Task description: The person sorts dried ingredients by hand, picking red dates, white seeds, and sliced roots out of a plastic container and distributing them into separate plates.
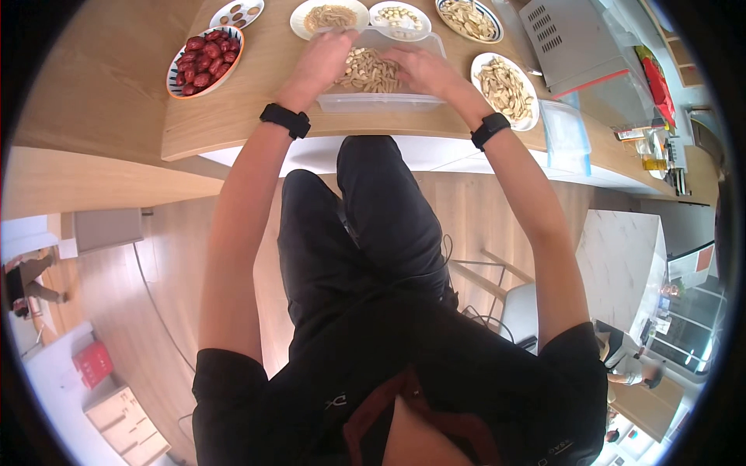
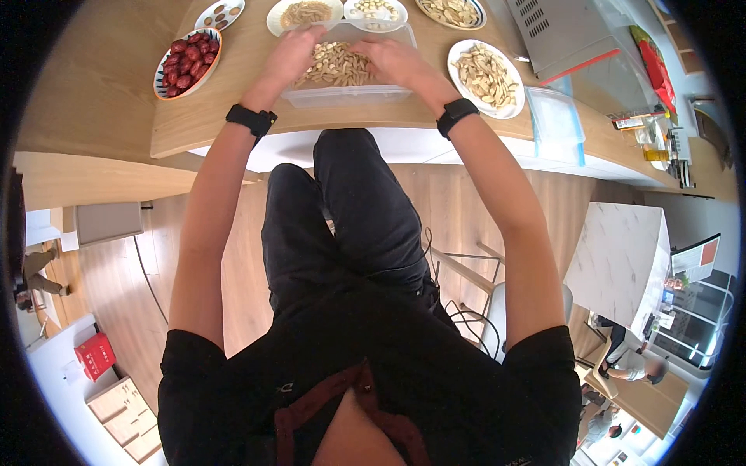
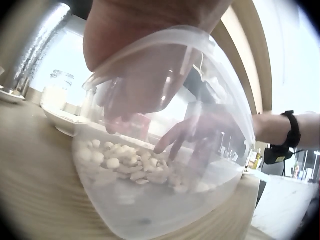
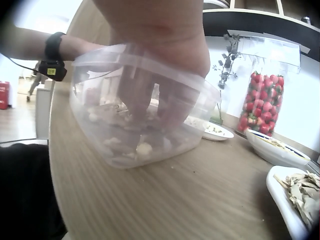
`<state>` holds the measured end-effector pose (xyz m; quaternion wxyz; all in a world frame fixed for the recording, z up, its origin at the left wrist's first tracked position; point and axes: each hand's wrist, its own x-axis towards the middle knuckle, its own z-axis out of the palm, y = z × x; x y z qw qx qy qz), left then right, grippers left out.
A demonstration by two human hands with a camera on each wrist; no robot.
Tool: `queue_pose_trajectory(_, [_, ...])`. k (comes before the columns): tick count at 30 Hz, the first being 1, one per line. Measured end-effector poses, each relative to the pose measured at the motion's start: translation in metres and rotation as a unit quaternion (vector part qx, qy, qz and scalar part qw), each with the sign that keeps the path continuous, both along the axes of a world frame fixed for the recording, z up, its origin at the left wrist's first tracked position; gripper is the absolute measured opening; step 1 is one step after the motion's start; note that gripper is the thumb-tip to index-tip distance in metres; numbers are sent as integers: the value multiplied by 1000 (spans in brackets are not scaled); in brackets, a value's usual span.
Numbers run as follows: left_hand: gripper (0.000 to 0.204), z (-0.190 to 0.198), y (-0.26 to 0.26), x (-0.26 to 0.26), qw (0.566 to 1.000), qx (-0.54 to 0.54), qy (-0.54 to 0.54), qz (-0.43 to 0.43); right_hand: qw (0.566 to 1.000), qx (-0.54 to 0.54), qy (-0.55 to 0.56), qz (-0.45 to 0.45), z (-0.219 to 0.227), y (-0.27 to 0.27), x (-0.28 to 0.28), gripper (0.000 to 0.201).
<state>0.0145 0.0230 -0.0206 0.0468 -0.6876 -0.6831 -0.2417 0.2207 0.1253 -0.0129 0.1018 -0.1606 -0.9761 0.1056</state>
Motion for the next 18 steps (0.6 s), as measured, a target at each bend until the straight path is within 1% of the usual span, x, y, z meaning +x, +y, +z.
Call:
queue_pose_trajectory(2, [38,3,-2,2,991,-92,94,-6,1000,9,-1,0,-2,-1,1,45])
queue_pose_trajectory(5, [33,5,-5,3,988,-91,122,-25,1000,11,-16,-3,2,-2,0,47])
queue_pose_trajectory(7, [34,3,-4,2,987,-93,131,-25,998,-15,-62,-23,5,-4,-1,47])
queue_pose_trajectory(8, [36,2,-3,1,985,-96,140,-25,998,-15,-61,-23,7,-6,-2,47])
queue_pose_trajectory(10, [35,1,-7,-4,988,-79,126,-38,996,-16,-85,-30,7,-9,-3,46])
queue_pose_trajectory(12, [35,0,-10,-8,990,-61,112,-52,997,-14,-75,-22,3,-17,-7,46])
queue_pose_trajectory(14, [18,6,-17,-10,988,-118,92,-33,998,-12,-65,-14,4,-24,-11,47])
queue_pose_trajectory(15, [18,8,-22,-11,988,-119,93,-31,998,-6,-64,-12,5,-28,-13,46])
queue_pose_trajectory(17, [20,12,-27,-16,991,-113,53,-44,998,0,-61,-7,1,-28,-19,46])
queue_pose_trajectory(18, [20,13,-29,-18,991,-112,54,-41,999,10,-52,2,-1,-28,-22,45])
